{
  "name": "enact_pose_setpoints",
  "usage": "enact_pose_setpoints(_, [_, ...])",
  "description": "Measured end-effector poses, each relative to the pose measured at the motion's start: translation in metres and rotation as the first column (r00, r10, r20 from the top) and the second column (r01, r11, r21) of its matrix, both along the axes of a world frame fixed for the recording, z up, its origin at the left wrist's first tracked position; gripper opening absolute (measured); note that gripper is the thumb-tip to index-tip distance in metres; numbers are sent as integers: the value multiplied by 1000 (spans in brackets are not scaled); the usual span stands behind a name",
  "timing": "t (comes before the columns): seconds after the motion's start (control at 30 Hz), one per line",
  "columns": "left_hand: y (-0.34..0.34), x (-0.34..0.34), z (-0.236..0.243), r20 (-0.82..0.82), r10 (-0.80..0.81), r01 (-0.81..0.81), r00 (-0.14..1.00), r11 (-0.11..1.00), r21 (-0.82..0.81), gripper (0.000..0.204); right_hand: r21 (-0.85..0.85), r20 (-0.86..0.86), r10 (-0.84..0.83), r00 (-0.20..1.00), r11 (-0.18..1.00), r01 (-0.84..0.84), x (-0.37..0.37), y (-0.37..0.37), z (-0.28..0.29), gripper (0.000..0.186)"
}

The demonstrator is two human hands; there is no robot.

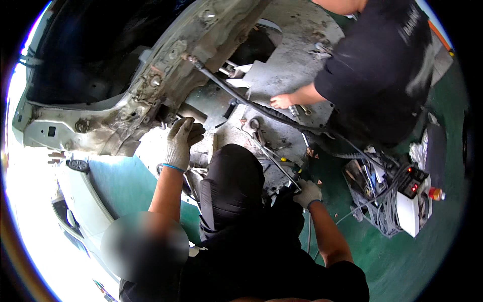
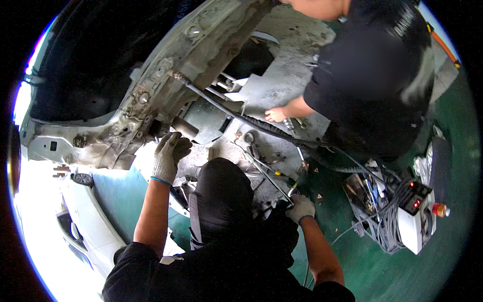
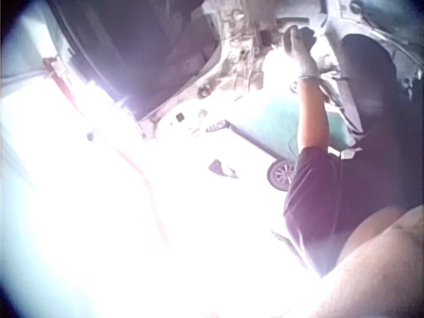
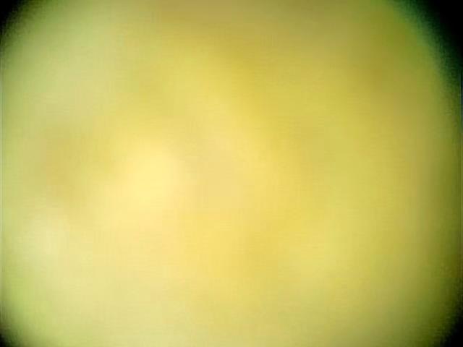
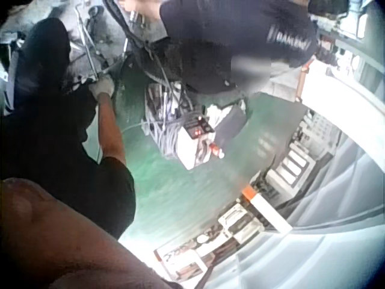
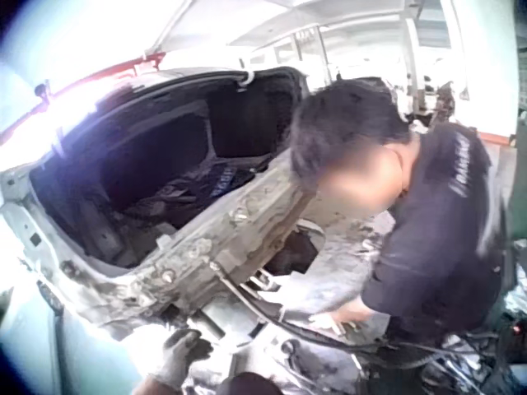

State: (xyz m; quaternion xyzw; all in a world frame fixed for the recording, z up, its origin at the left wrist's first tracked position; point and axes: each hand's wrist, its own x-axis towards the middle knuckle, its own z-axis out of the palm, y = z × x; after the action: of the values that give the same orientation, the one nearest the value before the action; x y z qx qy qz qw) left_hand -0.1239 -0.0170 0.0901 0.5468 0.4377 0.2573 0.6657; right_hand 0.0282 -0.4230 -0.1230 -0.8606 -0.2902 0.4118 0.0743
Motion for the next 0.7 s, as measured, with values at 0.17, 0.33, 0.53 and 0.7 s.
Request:
enact_pose_setpoints(0.17, [19,-6,36,64,-96,67,993,931,360,29,22,23,162,986,986,-163,22,114,-54,53])
enact_pose_setpoints(0.33, [40,-7,120,-49,-38,62,998,559,827,29,-37,103,260,960,966,-257,-2,206,-133,42])
enact_pose_setpoints(0.53, [111,-8,153,-248,326,290,912,-86,953,35,-92,161,144,976,987,-130,-15,245,-146,34])
enact_pose_setpoints(0.7, [130,-12,127,-314,404,408,859,-170,897,42,192,226,-32,973,981,-12,39,297,-13,32])
